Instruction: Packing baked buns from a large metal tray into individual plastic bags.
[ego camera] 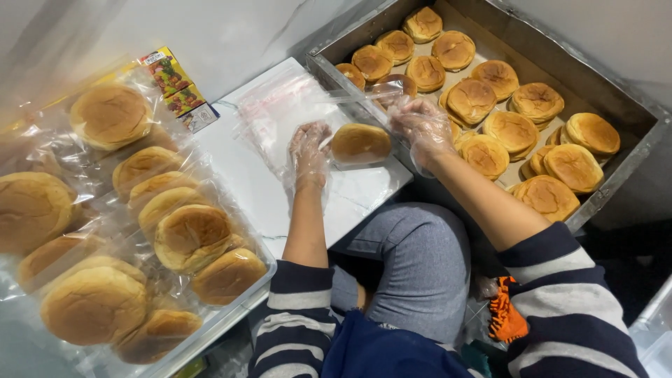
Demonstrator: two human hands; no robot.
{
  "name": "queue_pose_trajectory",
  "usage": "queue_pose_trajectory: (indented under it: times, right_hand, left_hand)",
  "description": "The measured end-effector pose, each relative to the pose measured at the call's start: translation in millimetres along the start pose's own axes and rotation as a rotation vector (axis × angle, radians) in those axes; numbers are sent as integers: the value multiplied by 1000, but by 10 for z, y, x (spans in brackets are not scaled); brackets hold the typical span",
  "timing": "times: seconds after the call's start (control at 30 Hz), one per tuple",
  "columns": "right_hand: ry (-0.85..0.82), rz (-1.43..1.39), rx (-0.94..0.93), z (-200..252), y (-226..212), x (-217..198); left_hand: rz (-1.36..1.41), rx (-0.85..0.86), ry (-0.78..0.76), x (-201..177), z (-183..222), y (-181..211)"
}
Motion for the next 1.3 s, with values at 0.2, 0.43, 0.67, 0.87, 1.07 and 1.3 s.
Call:
queue_pose_trajectory:
  times: [0.2, 0.43, 0.67, 0.87, 1.07, 1.3]
  right_hand:
    - [-154, 73, -151, 16, -60, -36]
    - [-446, 578, -407, 74, -327, 25]
    - [-470, 1025, -441, 34, -296, -2]
    - [-492, 1164, -465, -8, -212, -58]
    - [-478, 1060, -371, 30, -310, -28]
    - [-437, 835, -332, 105, -310, 78]
  left_hand:
    - [45, 0, 4, -55, -74, -60]
    - [94, 84, 15, -69, -78, -52]
    - [72, 286, 4, -8, 165, 149]
    - [-2, 339, 18, 49, 227, 226]
    - [-71, 304, 86, 66, 203, 184]
    - [-52, 183, 119, 1, 95, 93]
Point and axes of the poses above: each hand's wrist, its own z-axis away from the middle knuckle, its own x-axis out of the palm, y = z × x, the point moved 4 cm from there along -z, towards the middle knuckle, and after that the axes turned 12 degrees about -x, right-handed, at the moved point
